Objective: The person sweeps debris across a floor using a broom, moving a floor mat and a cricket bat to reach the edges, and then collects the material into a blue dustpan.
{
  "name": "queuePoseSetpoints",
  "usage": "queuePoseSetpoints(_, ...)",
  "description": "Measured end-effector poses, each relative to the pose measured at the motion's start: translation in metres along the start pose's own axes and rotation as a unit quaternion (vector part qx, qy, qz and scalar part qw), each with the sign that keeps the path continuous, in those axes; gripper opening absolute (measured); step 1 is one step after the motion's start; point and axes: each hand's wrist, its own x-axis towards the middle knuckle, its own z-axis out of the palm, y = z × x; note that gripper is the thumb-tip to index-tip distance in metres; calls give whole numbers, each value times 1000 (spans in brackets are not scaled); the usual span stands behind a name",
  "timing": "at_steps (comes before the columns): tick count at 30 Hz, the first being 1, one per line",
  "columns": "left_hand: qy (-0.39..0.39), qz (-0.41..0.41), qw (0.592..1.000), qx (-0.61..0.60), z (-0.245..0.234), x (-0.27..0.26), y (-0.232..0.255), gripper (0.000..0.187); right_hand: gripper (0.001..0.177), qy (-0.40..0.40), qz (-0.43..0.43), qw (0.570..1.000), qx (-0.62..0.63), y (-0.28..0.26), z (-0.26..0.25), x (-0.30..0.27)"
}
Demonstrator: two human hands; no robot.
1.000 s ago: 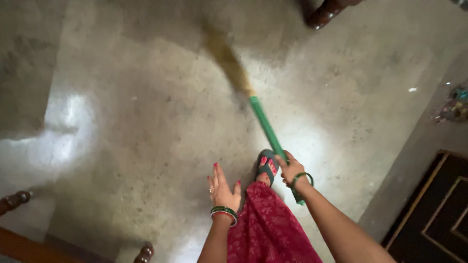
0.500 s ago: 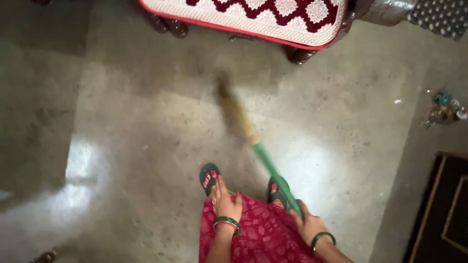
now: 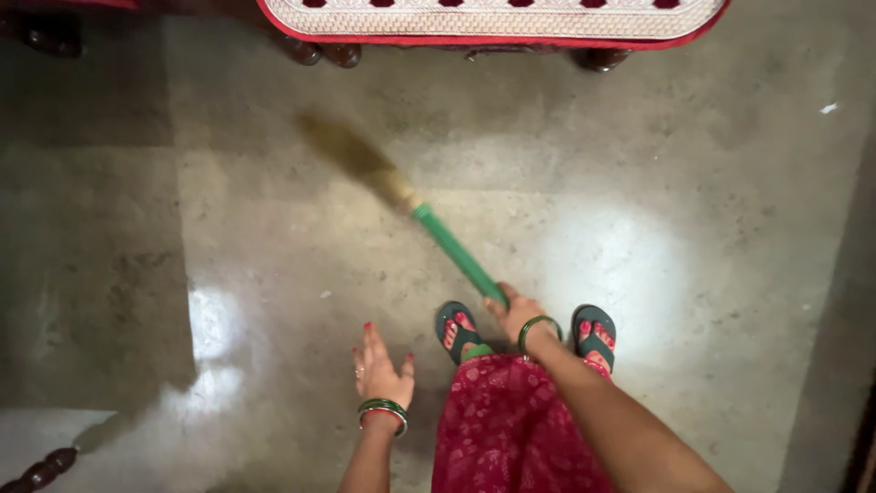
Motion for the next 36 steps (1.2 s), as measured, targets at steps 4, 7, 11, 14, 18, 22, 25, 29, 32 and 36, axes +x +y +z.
queuePoseSetpoints(4, -4, -9, 1000, 6, -32, 26, -2, 101, 71, 45, 134, 956, 257, -8, -18, 3)
queuePoseSetpoints(7, -7, 4, 1000, 3, -41, 45, 9, 102, 69, 116, 157, 944, 266, -8, -27, -23)
queuePoseSetpoints(11, -4, 21, 1000, -11, -34, 61, 31, 100, 70, 116, 182, 962, 166, -11, -11, -66)
queuePoseSetpoints(14, 11, 44, 998, -54, -27, 69, 44, 100, 72, 28, 79, 996, -42, -14, 1, -83)
queuePoseSetpoints(18, 24, 37, 996, -78, -23, 71, 50, 98, 68, -169, 23, 960, -223, -56, 21, -77)
queuePoseSetpoints(22, 38, 45, 996, -69, -19, 69, 33, 97, 68, -239, -22, 916, -322, -104, 40, -54)
queuePoseSetpoints(25, 19, 26, 999, -38, -22, 67, 9, 99, 63, -220, -3, 925, -308, -115, 34, -31)
queuePoseSetpoints(29, -14, -26, 999, 16, -24, 64, -14, 100, 63, -119, -17, 973, -199, -95, 18, -9)
queuePoseSetpoints(32, -31, -49, 998, 17, -26, 62, -18, 101, 62, -84, 104, 990, -52, -82, 0, 3)
queuePoseSetpoints(36, -41, -32, 999, 6, -32, 63, -1, 100, 68, 18, 129, 984, 122, -60, -31, 9)
